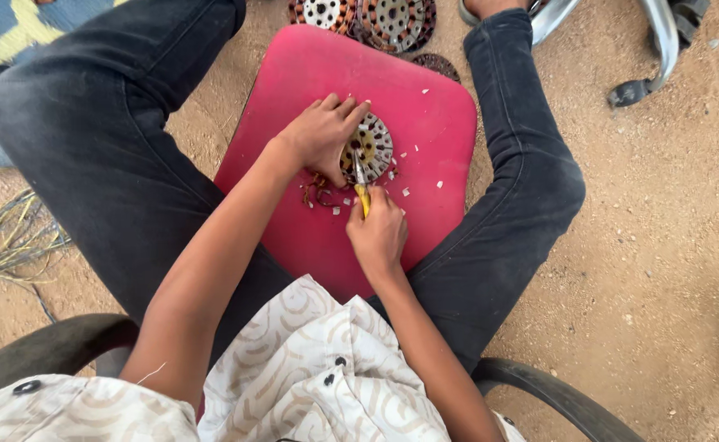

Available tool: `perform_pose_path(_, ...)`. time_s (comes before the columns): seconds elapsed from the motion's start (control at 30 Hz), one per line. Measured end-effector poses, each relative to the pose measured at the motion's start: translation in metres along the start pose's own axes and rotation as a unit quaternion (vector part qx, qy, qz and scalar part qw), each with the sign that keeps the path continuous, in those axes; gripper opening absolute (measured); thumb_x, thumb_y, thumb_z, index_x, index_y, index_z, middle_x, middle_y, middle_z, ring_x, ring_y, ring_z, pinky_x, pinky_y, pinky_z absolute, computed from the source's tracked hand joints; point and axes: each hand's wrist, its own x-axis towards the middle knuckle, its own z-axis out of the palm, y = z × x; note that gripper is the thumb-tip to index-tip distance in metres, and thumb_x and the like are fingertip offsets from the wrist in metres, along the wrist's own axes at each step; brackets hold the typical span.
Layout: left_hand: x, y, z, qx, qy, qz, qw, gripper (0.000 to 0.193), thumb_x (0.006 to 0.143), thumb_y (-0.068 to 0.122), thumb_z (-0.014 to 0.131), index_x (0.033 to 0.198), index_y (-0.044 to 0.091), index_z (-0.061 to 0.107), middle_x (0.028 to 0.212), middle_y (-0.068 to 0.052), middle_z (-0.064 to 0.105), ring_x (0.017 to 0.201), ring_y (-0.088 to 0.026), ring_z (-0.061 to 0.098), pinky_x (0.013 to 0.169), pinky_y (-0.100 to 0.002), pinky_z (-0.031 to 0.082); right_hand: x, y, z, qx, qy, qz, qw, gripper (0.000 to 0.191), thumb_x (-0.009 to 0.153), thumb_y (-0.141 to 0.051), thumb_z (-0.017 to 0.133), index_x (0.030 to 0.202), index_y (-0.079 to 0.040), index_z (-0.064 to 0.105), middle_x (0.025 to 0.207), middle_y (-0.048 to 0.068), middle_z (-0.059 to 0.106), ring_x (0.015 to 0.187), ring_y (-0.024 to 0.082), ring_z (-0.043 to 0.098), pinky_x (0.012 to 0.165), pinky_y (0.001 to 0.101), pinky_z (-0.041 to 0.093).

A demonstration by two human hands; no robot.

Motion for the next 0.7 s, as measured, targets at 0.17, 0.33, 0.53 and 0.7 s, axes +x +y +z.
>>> perform_pose_path(0.17, 0.000, 0.003, -0.001, 0.044, -0.011, 0.012, 0.999, 0.146, 0.032, 0.063, 0.097, 0.147, -0.005, 0.039, 0.141, -0.024, 0.052, 0.122, -0.040, 0.053, 0.099, -0.053, 0.050, 0.004, 0.020, 0.021, 0.006, 0.016, -0.003, 1.000, 0.037, 0.085, -0.022, 0.076, 0.110, 0.003, 0.063, 0.097, 0.026, 0.069, 0.089, 0.047, 0.068, 0.075, 0.0548, 0.053)
perform_pose_path(0.33, 0.001, 0.001, -0.001, 0.025, -0.001, -0.002, 1.000, 0.144, 0.032, 0.062, 0.096, 0.147, -0.005, 0.041, 0.140, -0.022, 0.053, 0.121, -0.040, 0.053, 0.098, -0.052, 0.051, 0.015, 0.032, 0.025, -0.006, -0.030, 0.022, 0.999, 0.036, 0.090, -0.034, 0.080, 0.095, 0.000, 0.069, 0.093, 0.031, 0.066, 0.088, 0.052, 0.065, 0.077, 0.0566, 0.053)
perform_pose_path(0.53, -0.005, -0.003, 0.010, 0.003, 0.042, -0.007, 0.999, 0.136, 0.032, 0.064, 0.095, 0.141, -0.002, 0.047, 0.141, -0.020, 0.054, 0.121, -0.038, 0.054, 0.104, -0.047, 0.048, 0.019, 0.021, 0.006, 0.198, -0.212, 0.278, 0.916, 0.037, 0.095, -0.037, 0.067, 0.093, 0.000, 0.062, 0.077, 0.019, 0.068, 0.068, 0.035, 0.070, 0.058, 0.0518, 0.054)
perform_pose_path(0.7, -0.001, -0.008, 0.015, -0.007, 0.031, -0.015, 0.999, 0.132, 0.032, 0.064, 0.096, 0.138, -0.001, 0.049, 0.142, -0.018, 0.053, 0.122, -0.037, 0.052, 0.106, -0.045, 0.046, 0.028, 0.039, -0.002, 0.542, -0.323, 0.345, 0.695, 0.035, 0.097, -0.040, 0.066, 0.097, -0.005, 0.062, 0.080, 0.010, 0.067, 0.066, 0.023, 0.067, 0.057, 0.0368, 0.060)
